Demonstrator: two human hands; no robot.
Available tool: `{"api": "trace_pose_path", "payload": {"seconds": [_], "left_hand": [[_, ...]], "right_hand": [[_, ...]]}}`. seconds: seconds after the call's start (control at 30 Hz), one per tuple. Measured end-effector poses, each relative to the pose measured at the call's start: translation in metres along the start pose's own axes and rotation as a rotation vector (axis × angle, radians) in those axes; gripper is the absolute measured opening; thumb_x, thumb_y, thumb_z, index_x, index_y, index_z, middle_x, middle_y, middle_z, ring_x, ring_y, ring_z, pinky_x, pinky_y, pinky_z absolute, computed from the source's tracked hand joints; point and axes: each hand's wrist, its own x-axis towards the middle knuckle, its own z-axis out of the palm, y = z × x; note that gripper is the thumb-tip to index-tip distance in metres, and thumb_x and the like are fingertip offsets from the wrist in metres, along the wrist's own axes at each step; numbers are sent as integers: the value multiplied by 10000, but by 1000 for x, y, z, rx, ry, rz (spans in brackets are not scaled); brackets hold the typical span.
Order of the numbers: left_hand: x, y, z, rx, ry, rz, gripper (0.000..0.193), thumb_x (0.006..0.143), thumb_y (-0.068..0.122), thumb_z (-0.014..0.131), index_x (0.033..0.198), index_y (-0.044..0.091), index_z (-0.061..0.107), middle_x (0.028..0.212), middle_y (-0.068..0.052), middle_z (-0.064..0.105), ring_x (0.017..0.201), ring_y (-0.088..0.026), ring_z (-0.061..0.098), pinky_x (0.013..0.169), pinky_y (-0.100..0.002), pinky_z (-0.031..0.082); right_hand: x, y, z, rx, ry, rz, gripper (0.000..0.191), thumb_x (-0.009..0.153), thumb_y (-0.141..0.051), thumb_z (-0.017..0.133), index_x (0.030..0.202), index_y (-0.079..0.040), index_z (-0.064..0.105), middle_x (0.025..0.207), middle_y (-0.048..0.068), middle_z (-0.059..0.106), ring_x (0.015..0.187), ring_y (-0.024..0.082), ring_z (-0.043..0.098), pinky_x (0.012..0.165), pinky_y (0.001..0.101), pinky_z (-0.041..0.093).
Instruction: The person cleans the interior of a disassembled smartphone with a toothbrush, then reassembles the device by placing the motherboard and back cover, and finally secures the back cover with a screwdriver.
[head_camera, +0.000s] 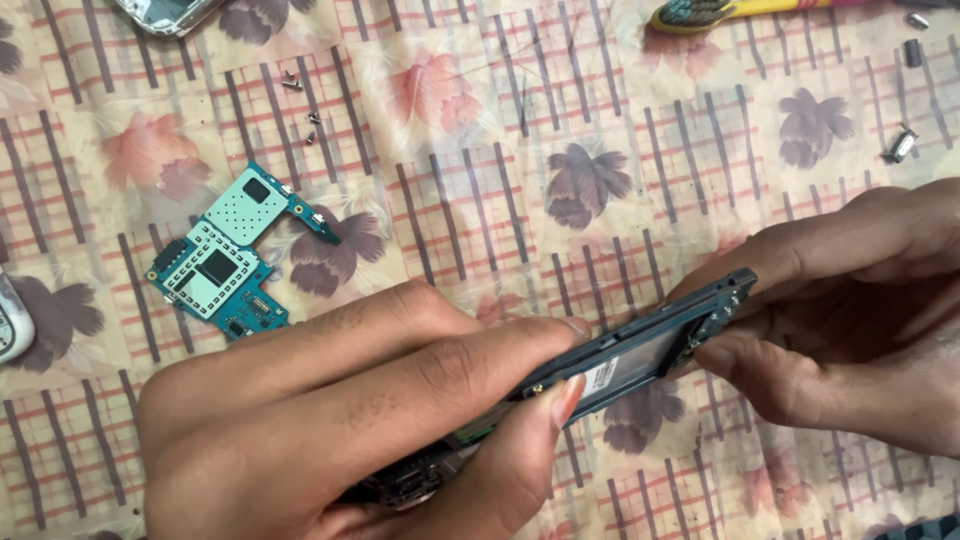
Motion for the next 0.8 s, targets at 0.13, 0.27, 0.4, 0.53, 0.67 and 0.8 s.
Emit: {"api": "trace_pose_path", "payload": {"seconds": [0.13,0.27,0.4,0.53,0.67,0.8], "left_hand": [[-2,-1,1,40,0,-3,214,883,196,779,1058,73,778,798,-43,783,665,-75,733,441,-145,547],[-5,-2,2,67,0,-8,217,878,197,783,1063,82,782,778,-38,773,639,-65,712,424,-152,511],[-5,-2,3,84,17,9,232,864,174,780,1067,63,783,766,-50,768,625,-68,704,412,-169,499],[1,-1,3,64,25,47,224,875,137,749,1074,37,771,786,-65,776,654,-78,717,432,-189,525],[8,-4,1,182,52,364,230,947,72,691,1162,2,733,942,-151,780,714,-121,734,531,-232,561],[4,-3,3,-24,24,63,293,989,204,625,1222,40,695,842,-77,745,655,-98,668,498,-235,519]], "right_hand": [[0,2,-1,46,-38,46,237,872,55,712,1094,8,781,1006,147,800,999,251,812,873,376,696],[-3,5,0,20,-18,32,240,866,46,731,1096,-10,771,1010,136,793,996,240,804,889,368,682],[-7,4,2,-141,79,105,261,854,10,757,1108,-35,792,963,112,800,945,219,812,873,355,679],[-7,3,1,-232,109,196,238,863,-17,771,1092,-61,816,917,100,814,894,212,824,824,355,689],[-4,5,-2,-230,154,84,225,899,-19,722,1118,-51,764,989,117,797,938,214,805,871,360,668],[1,7,-8,20,192,10,534,882,40,692,1380,-71,534,1031,188,790,1044,271,804,909,403,665]]}}
